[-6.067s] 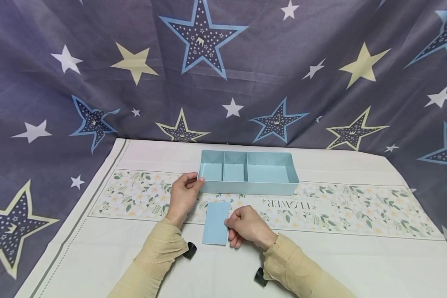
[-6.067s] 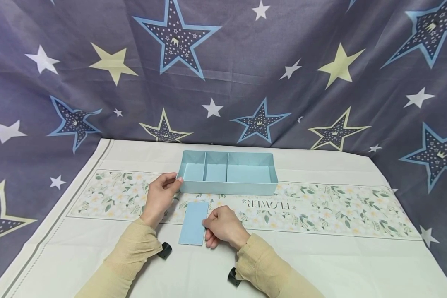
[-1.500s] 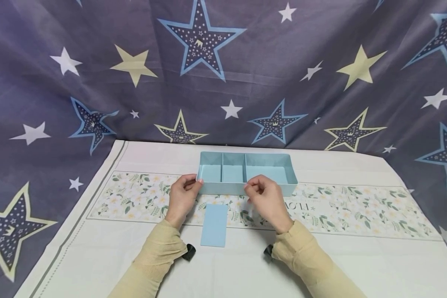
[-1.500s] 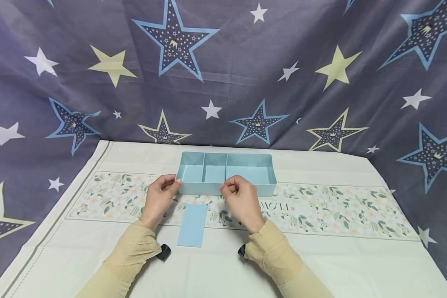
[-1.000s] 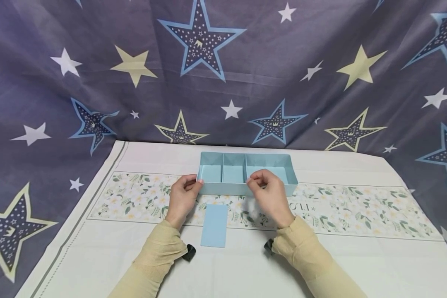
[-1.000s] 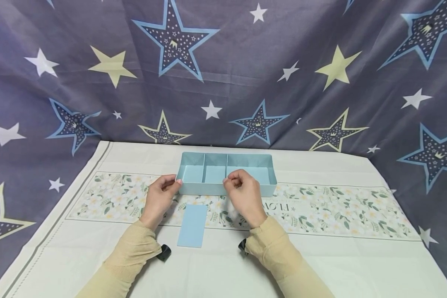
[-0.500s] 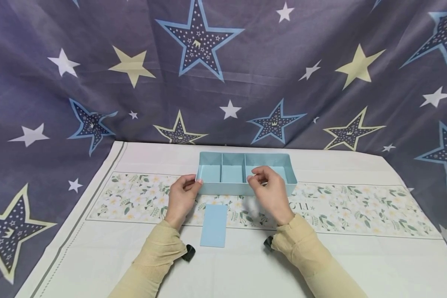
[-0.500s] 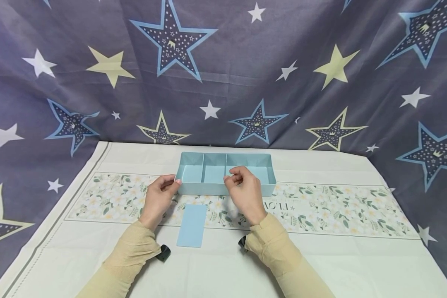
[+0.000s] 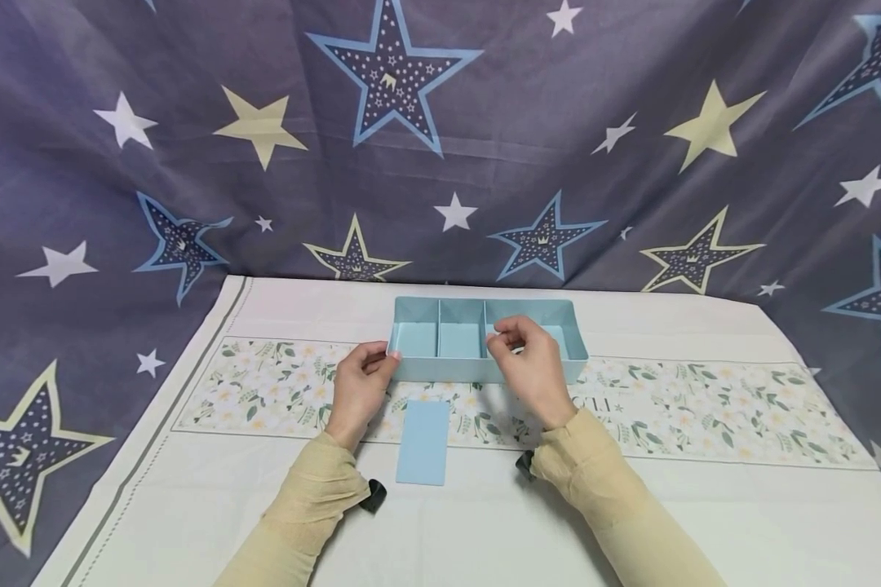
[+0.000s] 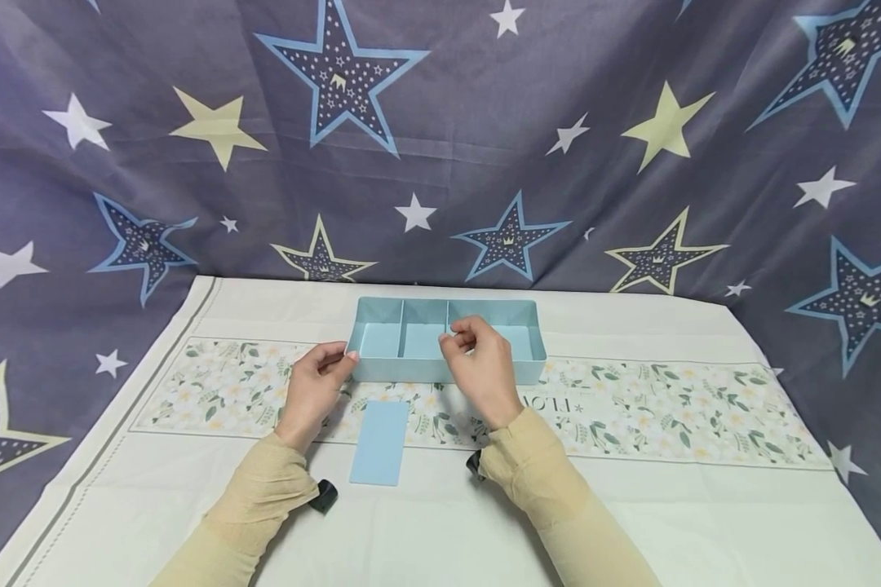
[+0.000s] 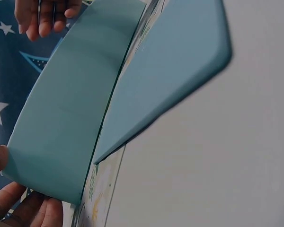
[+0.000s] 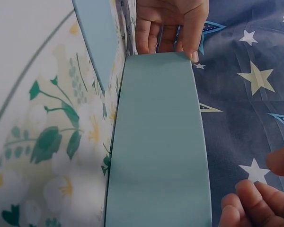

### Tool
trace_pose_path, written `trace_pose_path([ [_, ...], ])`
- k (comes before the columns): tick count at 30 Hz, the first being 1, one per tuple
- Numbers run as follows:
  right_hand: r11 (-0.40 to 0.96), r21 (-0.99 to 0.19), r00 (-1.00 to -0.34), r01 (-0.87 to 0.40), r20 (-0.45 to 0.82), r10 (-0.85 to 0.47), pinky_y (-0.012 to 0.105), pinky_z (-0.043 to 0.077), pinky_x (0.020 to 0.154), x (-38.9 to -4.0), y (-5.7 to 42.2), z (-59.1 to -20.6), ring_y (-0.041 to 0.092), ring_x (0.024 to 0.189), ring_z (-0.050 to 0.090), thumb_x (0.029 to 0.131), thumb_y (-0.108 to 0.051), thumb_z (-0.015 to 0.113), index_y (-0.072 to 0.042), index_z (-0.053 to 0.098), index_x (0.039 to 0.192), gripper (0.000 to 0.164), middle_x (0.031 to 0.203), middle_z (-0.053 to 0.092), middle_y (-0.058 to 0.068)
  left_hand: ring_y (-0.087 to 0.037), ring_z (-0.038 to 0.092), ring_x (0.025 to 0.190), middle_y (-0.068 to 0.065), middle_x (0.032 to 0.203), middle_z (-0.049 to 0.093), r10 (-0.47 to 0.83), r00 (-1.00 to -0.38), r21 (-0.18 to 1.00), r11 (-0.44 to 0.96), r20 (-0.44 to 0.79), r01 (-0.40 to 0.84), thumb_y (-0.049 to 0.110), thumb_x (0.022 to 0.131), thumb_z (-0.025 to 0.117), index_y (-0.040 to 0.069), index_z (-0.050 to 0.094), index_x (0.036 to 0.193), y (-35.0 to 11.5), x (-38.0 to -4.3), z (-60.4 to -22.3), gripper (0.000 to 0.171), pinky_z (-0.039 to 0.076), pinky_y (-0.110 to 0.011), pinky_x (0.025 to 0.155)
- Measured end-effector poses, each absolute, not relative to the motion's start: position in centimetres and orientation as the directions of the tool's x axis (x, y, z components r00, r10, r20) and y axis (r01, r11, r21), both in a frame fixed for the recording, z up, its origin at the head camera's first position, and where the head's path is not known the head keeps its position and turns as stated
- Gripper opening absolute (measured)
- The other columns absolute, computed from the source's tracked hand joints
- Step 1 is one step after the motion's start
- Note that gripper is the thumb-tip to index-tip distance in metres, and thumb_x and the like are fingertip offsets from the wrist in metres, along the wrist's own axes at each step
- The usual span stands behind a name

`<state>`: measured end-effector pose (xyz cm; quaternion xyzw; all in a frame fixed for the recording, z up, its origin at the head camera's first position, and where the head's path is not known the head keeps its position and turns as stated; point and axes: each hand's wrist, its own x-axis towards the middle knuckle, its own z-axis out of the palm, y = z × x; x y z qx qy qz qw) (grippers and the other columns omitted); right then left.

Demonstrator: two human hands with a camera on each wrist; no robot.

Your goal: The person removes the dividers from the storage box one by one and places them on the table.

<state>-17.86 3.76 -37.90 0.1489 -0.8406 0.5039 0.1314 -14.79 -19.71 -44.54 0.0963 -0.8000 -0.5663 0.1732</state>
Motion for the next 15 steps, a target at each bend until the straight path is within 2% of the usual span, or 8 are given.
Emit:
trace_pose_path([
  [2, 0.452, -0.805, -0.921, -0.384, 0.371, -0.120, 0.033, 0.048, 0.066, -18.1, 3.7, -37.9, 0.011, 0.071, 0.052, 0.083, -0.023, 0.061, -0.014, 0.060, 0.093, 0.013, 0.077, 0.060, 0.000, -0.016, 0.057, 0.087, -0.011, 0.100, 0.060, -0.342, -0.922, 0.941, 0.332, 0.180, 0.061, 0.036, 0.084, 0.062, 0.007, 0.057, 0.109, -20.1, -14.9, -45.0, 0.039, 0.053, -0.028, 0.068],
  [7, 0.461, -0.802, -0.922, -0.381, 0.370, -0.117, 0.034, 0.049, 0.062, -18.5, 3.6, -38.1, 0.011, 0.071, 0.052, 0.083, -0.022, 0.061, -0.014, 0.061, 0.093, 0.013, 0.076, 0.061, 0.001, -0.009, 0.056, 0.083, -0.002, 0.096, 0.060, -0.354, -0.911, 0.931, 0.357, 0.211, 0.077, 0.046, 0.082, 0.061, 0.015, 0.059, 0.106, -20.8, -16.0, -47.0, 0.039, 0.053, -0.027, 0.066],
  [10, 0.463, -0.805, -0.926, -0.371, 0.359, -0.118, 0.034, 0.049, 0.061, -18.7, 3.5, -38.1, 0.011, 0.072, 0.052, 0.083, -0.023, 0.060, -0.012, 0.061, 0.094, 0.015, 0.077, 0.061, 0.001, -0.009, 0.056, 0.084, -0.003, 0.098, 0.060, -0.361, -0.913, 0.933, 0.357, 0.191, 0.054, 0.047, 0.082, 0.061, 0.013, 0.058, 0.107, -20.5, -15.9, -46.4, 0.042, 0.053, -0.029, 0.069],
  [14, 0.464, -0.809, -0.931, -0.360, 0.346, -0.117, 0.034, 0.048, 0.060, -19.0, 3.4, -38.1, 0.012, 0.072, 0.052, 0.084, -0.024, 0.060, -0.011, 0.061, 0.094, 0.017, 0.077, 0.060, 0.001, -0.013, 0.056, 0.087, -0.009, 0.101, 0.059, -0.346, -0.930, 0.951, 0.309, 0.127, 0.014, 0.032, 0.084, 0.062, 0.005, 0.056, 0.111, -19.7, -14.5, -43.8, 0.039, 0.052, -0.033, 0.074],
  [15, 0.466, -0.809, -0.931, -0.359, 0.348, -0.115, 0.034, 0.048, 0.060, -19.1, 3.4, -38.1, 0.012, 0.072, 0.052, 0.084, -0.024, 0.060, -0.010, 0.061, 0.095, 0.018, 0.077, 0.060, 0.001, -0.014, 0.056, 0.086, -0.010, 0.100, 0.059, -0.342, -0.929, 0.948, 0.316, 0.144, 0.030, 0.033, 0.084, 0.062, 0.004, 0.056, 0.110, -19.8, -14.7, -44.1, 0.040, 0.053, -0.032, 0.071],
])
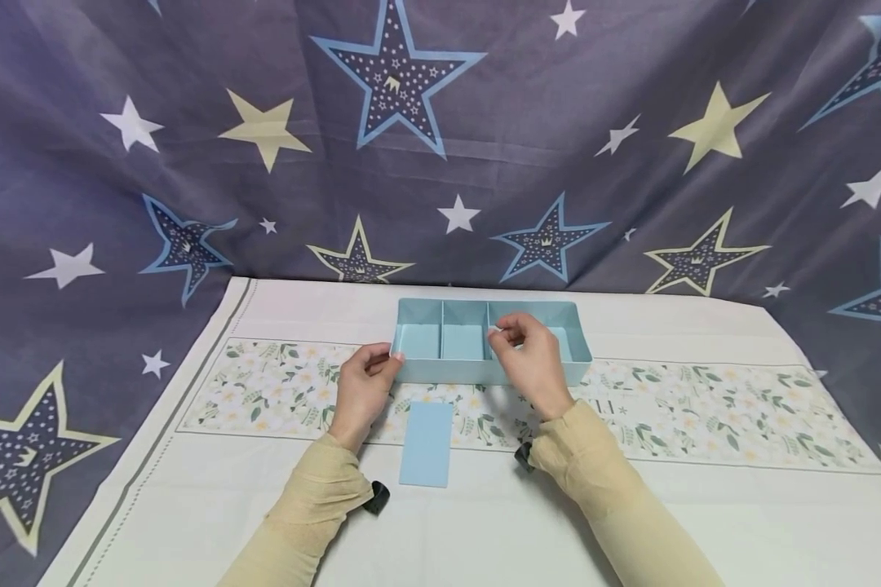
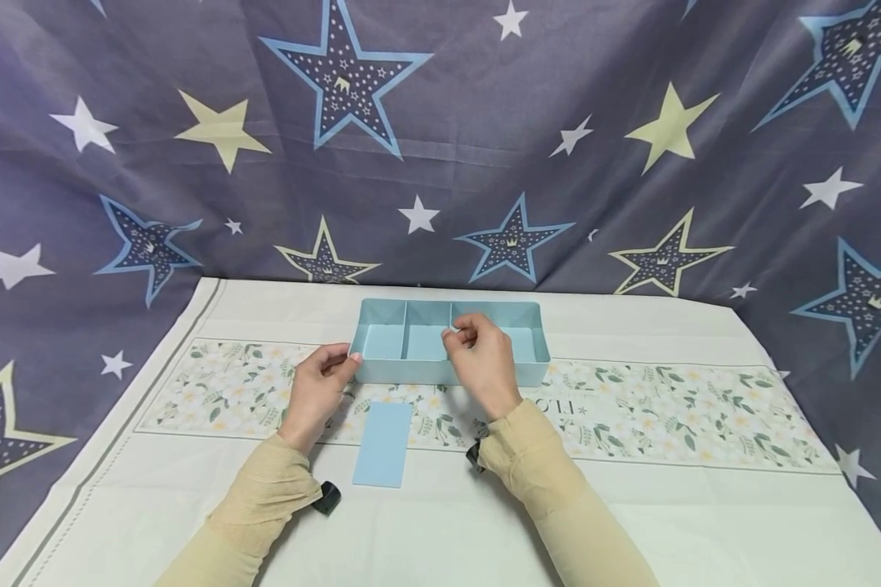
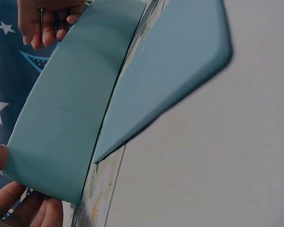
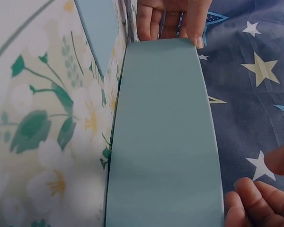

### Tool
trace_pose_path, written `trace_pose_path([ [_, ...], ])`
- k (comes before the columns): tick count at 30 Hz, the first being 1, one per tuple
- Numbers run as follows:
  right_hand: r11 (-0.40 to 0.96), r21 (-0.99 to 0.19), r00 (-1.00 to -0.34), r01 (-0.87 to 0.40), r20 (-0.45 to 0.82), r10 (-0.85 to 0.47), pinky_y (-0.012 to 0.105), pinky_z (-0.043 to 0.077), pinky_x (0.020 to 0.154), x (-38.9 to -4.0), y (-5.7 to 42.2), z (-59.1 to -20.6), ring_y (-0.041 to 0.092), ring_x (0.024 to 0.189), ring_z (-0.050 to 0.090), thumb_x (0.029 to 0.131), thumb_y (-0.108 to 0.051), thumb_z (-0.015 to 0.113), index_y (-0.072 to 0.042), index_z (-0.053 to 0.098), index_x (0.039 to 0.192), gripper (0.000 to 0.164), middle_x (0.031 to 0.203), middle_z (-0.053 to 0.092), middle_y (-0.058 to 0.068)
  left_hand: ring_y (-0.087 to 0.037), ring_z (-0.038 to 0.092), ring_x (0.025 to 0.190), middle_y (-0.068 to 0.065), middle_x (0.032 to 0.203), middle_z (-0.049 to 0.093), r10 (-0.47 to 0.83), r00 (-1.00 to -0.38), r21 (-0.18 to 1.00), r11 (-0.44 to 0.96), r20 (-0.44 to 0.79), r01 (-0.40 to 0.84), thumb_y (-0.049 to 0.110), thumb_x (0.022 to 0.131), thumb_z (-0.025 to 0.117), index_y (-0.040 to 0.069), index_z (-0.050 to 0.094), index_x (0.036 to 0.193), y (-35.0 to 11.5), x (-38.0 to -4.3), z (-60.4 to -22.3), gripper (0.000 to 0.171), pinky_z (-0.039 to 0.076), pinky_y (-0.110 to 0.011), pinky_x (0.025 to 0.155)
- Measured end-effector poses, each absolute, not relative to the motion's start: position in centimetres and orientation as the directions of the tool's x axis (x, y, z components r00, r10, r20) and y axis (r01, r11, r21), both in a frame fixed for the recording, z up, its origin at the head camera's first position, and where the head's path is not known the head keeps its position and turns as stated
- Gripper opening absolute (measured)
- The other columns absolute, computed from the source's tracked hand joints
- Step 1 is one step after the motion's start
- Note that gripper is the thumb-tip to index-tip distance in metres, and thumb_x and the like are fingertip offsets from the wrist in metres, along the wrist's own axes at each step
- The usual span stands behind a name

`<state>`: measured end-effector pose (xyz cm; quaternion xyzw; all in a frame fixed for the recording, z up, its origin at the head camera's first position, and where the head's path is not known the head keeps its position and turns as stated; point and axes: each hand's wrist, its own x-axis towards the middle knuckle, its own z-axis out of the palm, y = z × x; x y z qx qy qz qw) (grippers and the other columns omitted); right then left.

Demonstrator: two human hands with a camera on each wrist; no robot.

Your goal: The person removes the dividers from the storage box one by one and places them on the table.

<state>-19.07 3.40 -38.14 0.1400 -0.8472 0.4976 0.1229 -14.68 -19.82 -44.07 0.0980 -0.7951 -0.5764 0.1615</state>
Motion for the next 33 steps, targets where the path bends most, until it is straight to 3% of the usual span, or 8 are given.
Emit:
trace_pose_path([
  [3, 0.476, -0.803, -0.931, -0.358, 0.347, -0.115, 0.034, 0.049, 0.060, -19.3, 3.4, -38.2, 0.012, 0.071, 0.052, 0.084, -0.026, 0.059, -0.011, 0.061, 0.095, 0.018, 0.077, 0.060, 0.002, -0.016, 0.057, 0.086, -0.012, 0.100, 0.059, -0.335, -0.927, 0.945, 0.321, 0.168, 0.055, 0.034, 0.083, 0.063, 0.003, 0.056, 0.110, -20.0, -14.9, -44.6, 0.042, 0.053, -0.034, 0.070],
  [9, 0.477, -0.807, -0.934, -0.348, 0.342, -0.103, 0.034, 0.049, 0.060, -19.7, 3.4, -38.1, 0.013, 0.068, 0.052, 0.083, -0.025, 0.060, -0.011, 0.061, 0.093, 0.018, 0.076, 0.060, 0.002, -0.009, 0.056, 0.081, -0.003, 0.095, 0.060, -0.354, -0.905, 0.926, 0.364, 0.234, 0.097, 0.050, 0.079, 0.062, 0.010, 0.059, 0.106, -20.5, -16.1, -46.9, 0.049, 0.053, -0.030, 0.065],
  [19, 0.490, -0.802, -0.936, -0.342, 0.336, -0.103, 0.034, 0.048, 0.058, -20.3, 3.1, -38.4, 0.013, 0.064, 0.052, 0.083, -0.024, 0.061, -0.007, 0.061, 0.094, 0.021, 0.075, 0.060, 0.002, -0.019, 0.057, 0.087, -0.016, 0.100, 0.060, -0.341, -0.921, 0.938, 0.341, 0.190, 0.068, 0.035, 0.084, 0.062, 0.001, 0.056, 0.110, -19.7, -14.7, -44.4, 0.043, 0.053, -0.034, 0.069],
  [25, 0.492, -0.795, -0.932, -0.354, 0.347, -0.109, 0.034, 0.048, 0.056, -20.5, 2.9, -38.4, 0.013, 0.062, 0.052, 0.083, -0.023, 0.061, -0.010, 0.062, 0.089, 0.015, 0.073, 0.060, 0.002, -0.013, 0.057, 0.083, -0.009, 0.096, 0.061, -0.355, -0.908, 0.930, 0.357, 0.222, 0.088, 0.044, 0.081, 0.062, 0.006, 0.058, 0.107, -20.1, -15.2, -45.5, 0.046, 0.054, -0.029, 0.065],
  [33, 0.506, -0.786, -0.929, -0.357, 0.353, -0.107, 0.033, 0.046, 0.052, -20.8, 2.8, -38.4, 0.013, 0.059, 0.051, 0.082, -0.022, 0.061, -0.012, 0.062, 0.084, 0.010, 0.070, 0.060, 0.001, -0.010, 0.057, 0.082, -0.003, 0.095, 0.060, -0.359, -0.906, 0.937, 0.335, 0.224, 0.098, 0.053, 0.077, 0.063, 0.011, 0.059, 0.106, -20.7, -16.4, -47.7, 0.052, 0.054, -0.034, 0.067],
])
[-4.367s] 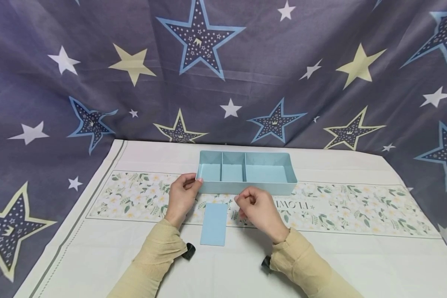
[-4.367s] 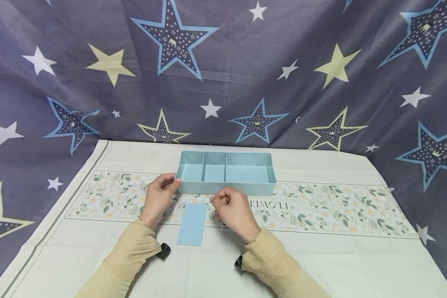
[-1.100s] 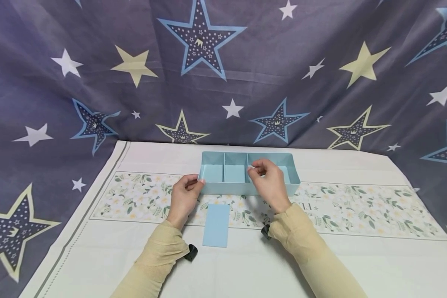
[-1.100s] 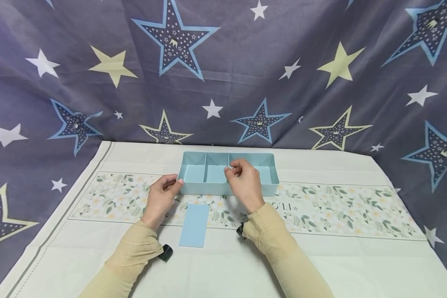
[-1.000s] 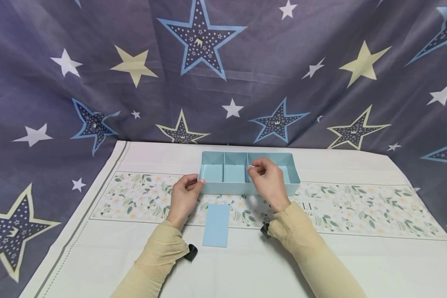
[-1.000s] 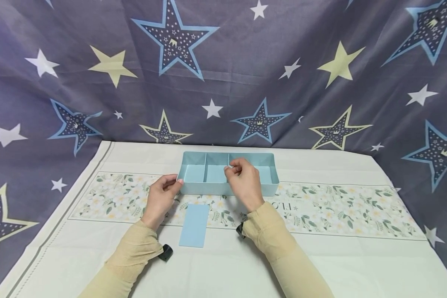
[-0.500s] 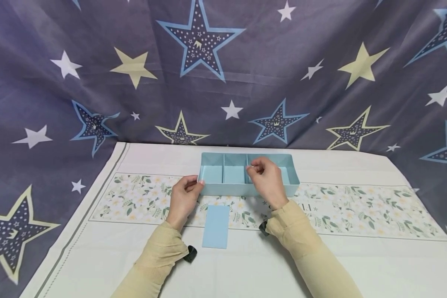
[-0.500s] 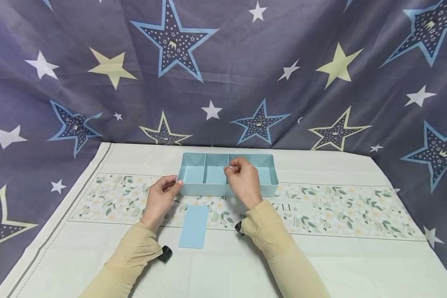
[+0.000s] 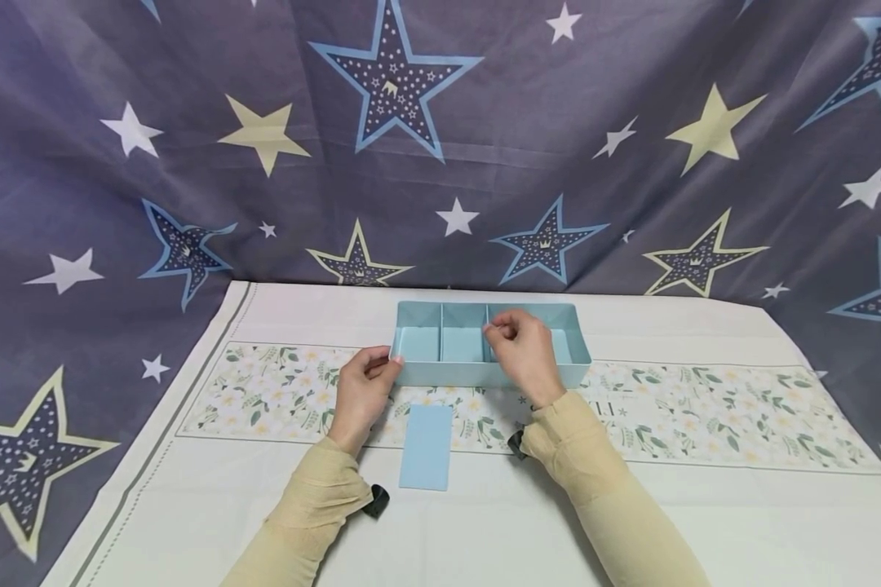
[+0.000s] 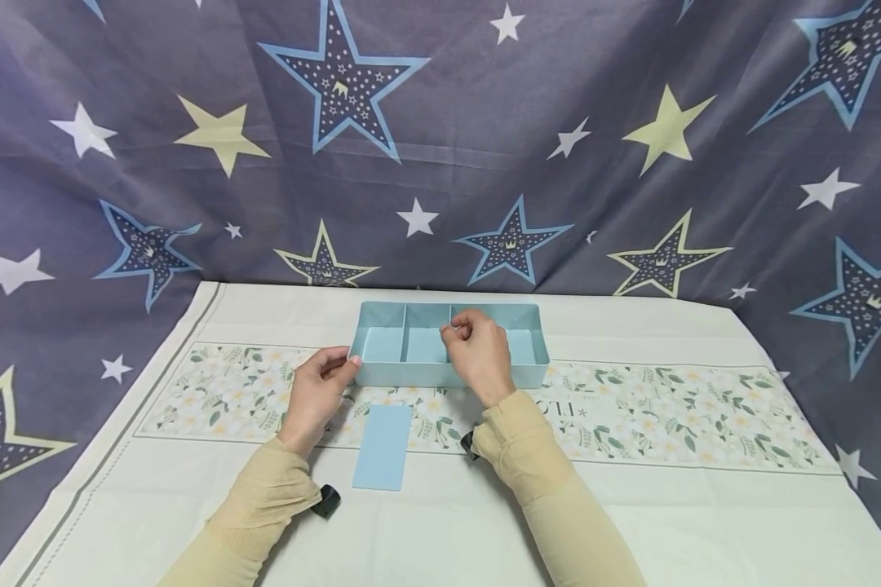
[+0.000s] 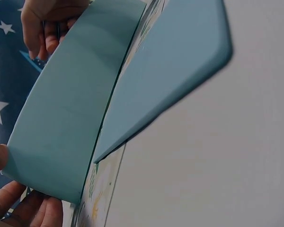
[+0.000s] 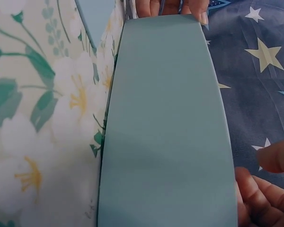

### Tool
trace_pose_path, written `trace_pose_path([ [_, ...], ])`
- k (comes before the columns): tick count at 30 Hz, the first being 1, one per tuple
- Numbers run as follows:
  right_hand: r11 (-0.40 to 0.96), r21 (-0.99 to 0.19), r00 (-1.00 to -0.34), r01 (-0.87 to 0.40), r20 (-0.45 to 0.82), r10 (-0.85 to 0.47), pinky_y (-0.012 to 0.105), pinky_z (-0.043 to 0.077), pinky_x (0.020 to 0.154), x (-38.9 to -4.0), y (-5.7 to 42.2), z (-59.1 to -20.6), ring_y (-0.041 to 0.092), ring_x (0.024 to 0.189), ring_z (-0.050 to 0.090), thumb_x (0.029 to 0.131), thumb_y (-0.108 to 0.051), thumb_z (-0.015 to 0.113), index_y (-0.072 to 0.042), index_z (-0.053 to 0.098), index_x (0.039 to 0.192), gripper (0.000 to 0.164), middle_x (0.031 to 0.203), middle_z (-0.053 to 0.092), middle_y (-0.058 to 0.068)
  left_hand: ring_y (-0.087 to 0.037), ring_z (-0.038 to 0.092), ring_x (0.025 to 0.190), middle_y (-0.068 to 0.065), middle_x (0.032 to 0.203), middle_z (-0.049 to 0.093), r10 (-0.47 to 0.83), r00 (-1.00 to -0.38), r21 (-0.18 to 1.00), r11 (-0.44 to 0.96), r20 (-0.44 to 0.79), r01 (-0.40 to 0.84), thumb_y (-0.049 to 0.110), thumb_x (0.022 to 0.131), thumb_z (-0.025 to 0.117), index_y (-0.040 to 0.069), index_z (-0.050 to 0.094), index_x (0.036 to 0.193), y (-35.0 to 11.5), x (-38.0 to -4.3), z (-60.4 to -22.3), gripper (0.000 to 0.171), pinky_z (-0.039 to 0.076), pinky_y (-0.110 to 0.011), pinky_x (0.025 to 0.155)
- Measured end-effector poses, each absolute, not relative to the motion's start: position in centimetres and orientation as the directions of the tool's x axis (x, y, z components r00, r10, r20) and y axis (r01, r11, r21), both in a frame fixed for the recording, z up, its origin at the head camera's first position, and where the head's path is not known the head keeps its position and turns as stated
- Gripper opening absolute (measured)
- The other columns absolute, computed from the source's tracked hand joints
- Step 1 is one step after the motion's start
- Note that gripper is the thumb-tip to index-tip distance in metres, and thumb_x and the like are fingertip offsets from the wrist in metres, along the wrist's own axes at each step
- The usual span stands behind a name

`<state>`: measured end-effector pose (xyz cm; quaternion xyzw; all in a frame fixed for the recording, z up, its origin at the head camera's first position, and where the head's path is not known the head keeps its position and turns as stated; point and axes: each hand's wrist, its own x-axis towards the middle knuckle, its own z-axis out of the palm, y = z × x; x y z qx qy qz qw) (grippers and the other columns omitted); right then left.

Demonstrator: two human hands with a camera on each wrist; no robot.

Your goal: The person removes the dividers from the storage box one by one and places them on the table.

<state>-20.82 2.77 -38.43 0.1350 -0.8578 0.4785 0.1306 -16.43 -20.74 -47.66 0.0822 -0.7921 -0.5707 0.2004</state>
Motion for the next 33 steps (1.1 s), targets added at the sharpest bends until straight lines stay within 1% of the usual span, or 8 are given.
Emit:
trace_pose_path([
  [7, 0.544, -0.773, -0.938, -0.328, 0.335, -0.090, 0.034, 0.045, 0.050, -21.0, 2.5, -38.6, 0.014, 0.056, 0.050, 0.083, -0.023, 0.062, -0.010, 0.062, 0.088, 0.014, 0.069, 0.061, 0.002, -0.011, 0.057, 0.084, -0.006, 0.097, 0.060, -0.350, -0.914, 0.931, 0.359, 0.205, 0.071, 0.047, 0.080, 0.062, 0.009, 0.058, 0.108, -20.5, -16.0, -47.1, 0.047, 0.054, -0.031, 0.067],
  [12, 0.601, -0.739, -0.944, -0.305, 0.318, -0.088, 0.034, 0.044, 0.050, -21.0, 2.4, -38.8, 0.014, 0.056, 0.050, 0.084, -0.026, 0.061, -0.009, 0.062, 0.092, 0.019, 0.071, 0.060, 0.002, -0.018, 0.057, 0.087, -0.013, 0.101, 0.060, -0.345, -0.923, 0.939, 0.340, 0.169, 0.045, 0.035, 0.084, 0.062, 0.003, 0.056, 0.110, -19.7, -14.7, -44.7, 0.042, 0.053, -0.035, 0.071],
  [15, 0.644, -0.706, -0.944, -0.295, 0.317, -0.085, 0.035, 0.044, 0.050, -21.1, 2.3, -38.8, 0.014, 0.056, 0.050, 0.084, -0.029, 0.061, -0.008, 0.062, 0.094, 0.024, 0.072, 0.060, 0.002, -0.017, 0.056, 0.089, -0.012, 0.102, 0.059, -0.351, -0.927, 0.952, 0.306, 0.135, 0.023, 0.030, 0.084, 0.062, 0.004, 0.056, 0.110, -19.3, -14.0, -43.4, 0.038, 0.053, -0.034, 0.074],
  [20, 0.702, -0.655, -0.943, -0.281, 0.324, -0.075, 0.035, 0.043, 0.048, -21.2, 2.1, -39.0, 0.014, 0.054, 0.049, 0.083, -0.031, 0.060, -0.009, 0.062, 0.095, 0.025, 0.071, 0.060, 0.002, -0.016, 0.056, 0.089, -0.012, 0.103, 0.059, -0.347, -0.930, 0.954, 0.300, 0.121, 0.011, 0.028, 0.084, 0.062, 0.004, 0.056, 0.111, -19.3, -14.0, -43.3, 0.037, 0.052, -0.035, 0.076],
  [24, 0.731, -0.626, -0.942, -0.271, 0.328, -0.069, 0.036, 0.043, 0.047, -21.3, 2.1, -39.2, 0.014, 0.053, 0.049, 0.083, -0.032, 0.061, -0.010, 0.062, 0.093, 0.024, 0.071, 0.060, 0.002, -0.015, 0.056, 0.087, -0.010, 0.101, 0.060, -0.351, -0.925, 0.946, 0.323, 0.147, 0.028, 0.033, 0.084, 0.062, 0.004, 0.056, 0.110, -19.6, -14.5, -44.2, 0.040, 0.053, -0.031, 0.073],
  [26, 0.748, -0.609, -0.943, -0.265, 0.326, -0.069, 0.037, 0.044, 0.047, -21.3, 2.0, -39.3, 0.015, 0.055, 0.049, 0.083, -0.033, 0.060, -0.010, 0.064, 0.093, 0.025, 0.072, 0.060, 0.002, -0.012, 0.057, 0.084, -0.008, 0.098, 0.060, -0.353, -0.917, 0.938, 0.343, 0.184, 0.056, 0.042, 0.082, 0.062, 0.006, 0.057, 0.109, -19.9, -15.0, -45.1, 0.045, 0.053, -0.029, 0.069],
  [31, 0.782, -0.564, -0.939, -0.267, 0.335, -0.079, 0.041, 0.047, 0.050, -21.5, 1.9, -39.6, 0.018, 0.059, 0.052, 0.082, -0.034, 0.059, -0.010, 0.065, 0.091, 0.027, 0.075, 0.064, 0.004, -0.012, 0.057, 0.085, -0.009, 0.098, 0.060, -0.340, -0.925, 0.941, 0.334, 0.169, 0.049, 0.040, 0.083, 0.062, 0.005, 0.057, 0.109, -19.9, -14.7, -44.5, 0.044, 0.053, -0.032, 0.072],
  [33, 0.788, -0.551, -0.935, -0.273, 0.344, -0.084, 0.043, 0.047, 0.050, -21.5, 1.9, -39.7, 0.019, 0.059, 0.053, 0.083, -0.035, 0.059, -0.010, 0.065, 0.091, 0.027, 0.075, 0.065, 0.006, -0.013, 0.056, 0.087, -0.011, 0.101, 0.060, -0.339, -0.932, 0.950, 0.311, 0.128, 0.018, 0.031, 0.084, 0.062, 0.003, 0.056, 0.110, -19.6, -14.3, -43.5, 0.038, 0.052, -0.034, 0.075],
])
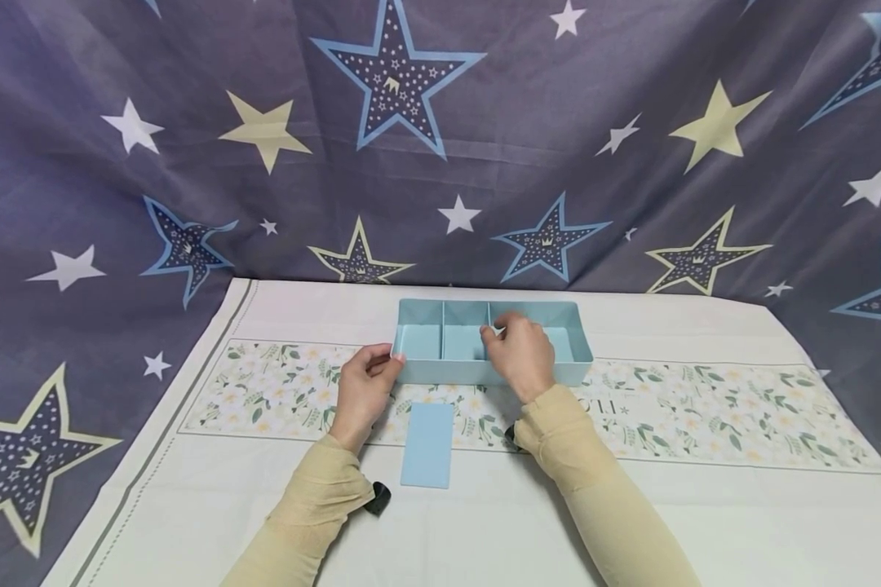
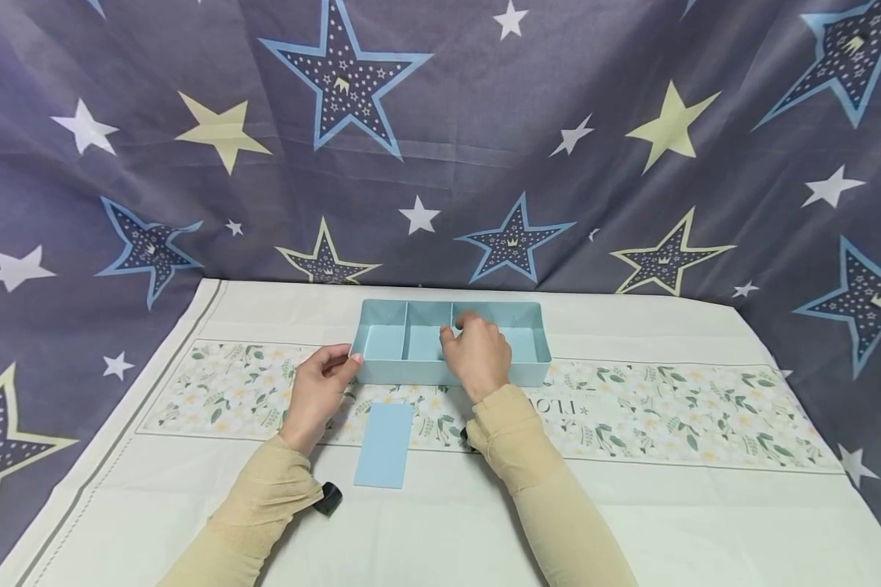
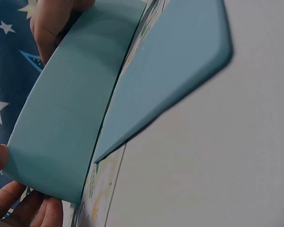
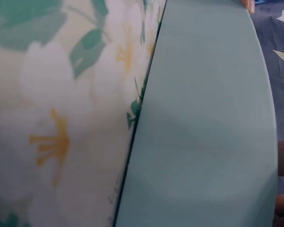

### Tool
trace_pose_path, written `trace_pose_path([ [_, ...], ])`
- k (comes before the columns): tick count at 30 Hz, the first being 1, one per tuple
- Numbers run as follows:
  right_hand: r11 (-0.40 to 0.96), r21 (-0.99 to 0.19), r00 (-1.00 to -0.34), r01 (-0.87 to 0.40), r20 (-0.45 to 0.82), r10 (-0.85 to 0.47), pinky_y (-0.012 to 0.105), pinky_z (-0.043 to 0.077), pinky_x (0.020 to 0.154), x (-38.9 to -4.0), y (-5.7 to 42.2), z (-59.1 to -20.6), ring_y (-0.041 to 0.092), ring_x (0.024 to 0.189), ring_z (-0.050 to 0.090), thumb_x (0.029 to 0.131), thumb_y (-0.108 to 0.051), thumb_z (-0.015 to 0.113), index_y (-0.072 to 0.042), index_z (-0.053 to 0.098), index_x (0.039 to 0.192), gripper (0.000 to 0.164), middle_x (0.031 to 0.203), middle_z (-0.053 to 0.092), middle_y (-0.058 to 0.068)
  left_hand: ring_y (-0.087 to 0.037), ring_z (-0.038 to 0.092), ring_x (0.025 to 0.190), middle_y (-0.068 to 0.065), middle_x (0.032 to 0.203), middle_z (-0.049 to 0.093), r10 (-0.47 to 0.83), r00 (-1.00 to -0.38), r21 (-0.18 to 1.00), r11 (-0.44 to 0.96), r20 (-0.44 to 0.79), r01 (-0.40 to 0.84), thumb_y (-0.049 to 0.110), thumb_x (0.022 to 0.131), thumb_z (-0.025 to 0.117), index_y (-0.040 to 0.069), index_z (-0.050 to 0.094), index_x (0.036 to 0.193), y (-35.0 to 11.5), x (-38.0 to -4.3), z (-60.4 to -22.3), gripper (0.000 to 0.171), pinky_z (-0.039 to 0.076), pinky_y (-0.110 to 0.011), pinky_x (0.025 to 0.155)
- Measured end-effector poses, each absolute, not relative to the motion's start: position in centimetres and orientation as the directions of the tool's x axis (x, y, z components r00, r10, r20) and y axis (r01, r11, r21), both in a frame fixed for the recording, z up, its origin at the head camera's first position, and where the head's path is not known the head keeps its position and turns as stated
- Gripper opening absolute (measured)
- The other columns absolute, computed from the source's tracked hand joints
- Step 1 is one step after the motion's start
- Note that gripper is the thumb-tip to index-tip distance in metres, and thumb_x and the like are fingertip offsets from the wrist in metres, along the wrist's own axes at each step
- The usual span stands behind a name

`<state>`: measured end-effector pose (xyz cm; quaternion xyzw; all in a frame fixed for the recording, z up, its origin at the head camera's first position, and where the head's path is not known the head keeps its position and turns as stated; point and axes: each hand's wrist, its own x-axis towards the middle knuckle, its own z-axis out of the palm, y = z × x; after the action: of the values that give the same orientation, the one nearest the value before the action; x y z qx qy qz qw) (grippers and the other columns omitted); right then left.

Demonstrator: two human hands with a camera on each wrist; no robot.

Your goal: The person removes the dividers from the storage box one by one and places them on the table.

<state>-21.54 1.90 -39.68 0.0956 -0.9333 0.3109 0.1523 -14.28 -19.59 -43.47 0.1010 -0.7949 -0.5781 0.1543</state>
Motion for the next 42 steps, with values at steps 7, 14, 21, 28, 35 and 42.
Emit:
trace_pose_path([
  [7, 0.822, -0.503, -0.929, -0.265, 0.360, -0.079, 0.046, 0.046, 0.048, -21.6, 1.8, -40.0, 0.023, 0.058, 0.055, 0.082, -0.038, 0.059, -0.013, 0.066, 0.089, 0.027, 0.076, 0.066, 0.009, -0.014, 0.056, 0.088, -0.013, 0.103, 0.060, -0.339, -0.936, 0.954, 0.300, 0.100, -0.006, 0.027, 0.084, 0.063, 0.003, 0.056, 0.111, -19.5, -14.1, -42.9, 0.036, 0.052, -0.034, 0.076],
  [14, 0.846, -0.453, -0.913, -0.282, 0.397, -0.093, 0.046, 0.046, 0.045, -21.6, 1.6, -40.4, 0.025, 0.056, 0.055, 0.081, -0.034, 0.061, -0.014, 0.066, 0.087, 0.021, 0.075, 0.066, 0.010, -0.015, 0.057, 0.086, -0.011, 0.099, 0.060, -0.349, -0.921, 0.945, 0.324, 0.172, 0.053, 0.033, 0.083, 0.063, 0.004, 0.057, 0.109, -19.8, -14.9, -44.5, 0.039, 0.053, -0.035, 0.072],
  [21, 0.855, -0.423, -0.902, -0.299, 0.419, -0.108, 0.046, 0.045, 0.044, -21.4, 1.5, -40.4, 0.026, 0.054, 0.054, 0.082, -0.032, 0.059, -0.014, 0.065, 0.085, 0.020, 0.071, 0.065, 0.011, -0.011, 0.057, 0.083, -0.007, 0.096, 0.061, -0.350, -0.909, 0.930, 0.356, 0.225, 0.093, 0.045, 0.080, 0.063, 0.008, 0.059, 0.107, -20.4, -16.0, -46.6, 0.046, 0.054, -0.030, 0.067],
  [28, 0.853, -0.419, -0.897, -0.310, 0.427, -0.116, 0.045, 0.045, 0.043, -21.4, 1.5, -40.5, 0.026, 0.054, 0.053, 0.082, -0.031, 0.059, -0.013, 0.065, 0.085, 0.019, 0.069, 0.065, 0.011, -0.017, 0.056, 0.089, -0.014, 0.102, 0.059, -0.340, -0.930, 0.948, 0.317, 0.142, 0.029, 0.030, 0.085, 0.062, 0.002, 0.055, 0.111, -19.5, -14.2, -43.4, 0.039, 0.053, -0.036, 0.075],
  [35, 0.850, -0.418, -0.888, -0.322, 0.445, -0.118, 0.045, 0.045, 0.043, -21.5, 1.5, -40.6, 0.026, 0.053, 0.054, 0.081, -0.026, 0.060, -0.013, 0.065, 0.083, 0.014, 0.068, 0.065, 0.011, -0.016, 0.056, 0.088, -0.012, 0.101, 0.060, -0.352, -0.926, 0.950, 0.311, 0.135, 0.020, 0.028, 0.084, 0.062, 0.003, 0.056, 0.110, -19.4, -14.2, -43.4, 0.037, 0.053, -0.035, 0.074],
  [42, 0.848, -0.413, -0.880, -0.331, 0.460, -0.119, 0.046, 0.044, 0.042, -21.5, 1.5, -40.6, 0.027, 0.054, 0.054, 0.081, -0.024, 0.060, -0.013, 0.065, 0.082, 0.012, 0.068, 0.065, 0.011, -0.011, 0.057, 0.083, -0.005, 0.096, 0.060, -0.355, -0.909, 0.930, 0.358, 0.217, 0.082, 0.045, 0.081, 0.062, 0.009, 0.058, 0.107, -20.3, -15.7, -46.3, 0.045, 0.054, -0.031, 0.067],
])
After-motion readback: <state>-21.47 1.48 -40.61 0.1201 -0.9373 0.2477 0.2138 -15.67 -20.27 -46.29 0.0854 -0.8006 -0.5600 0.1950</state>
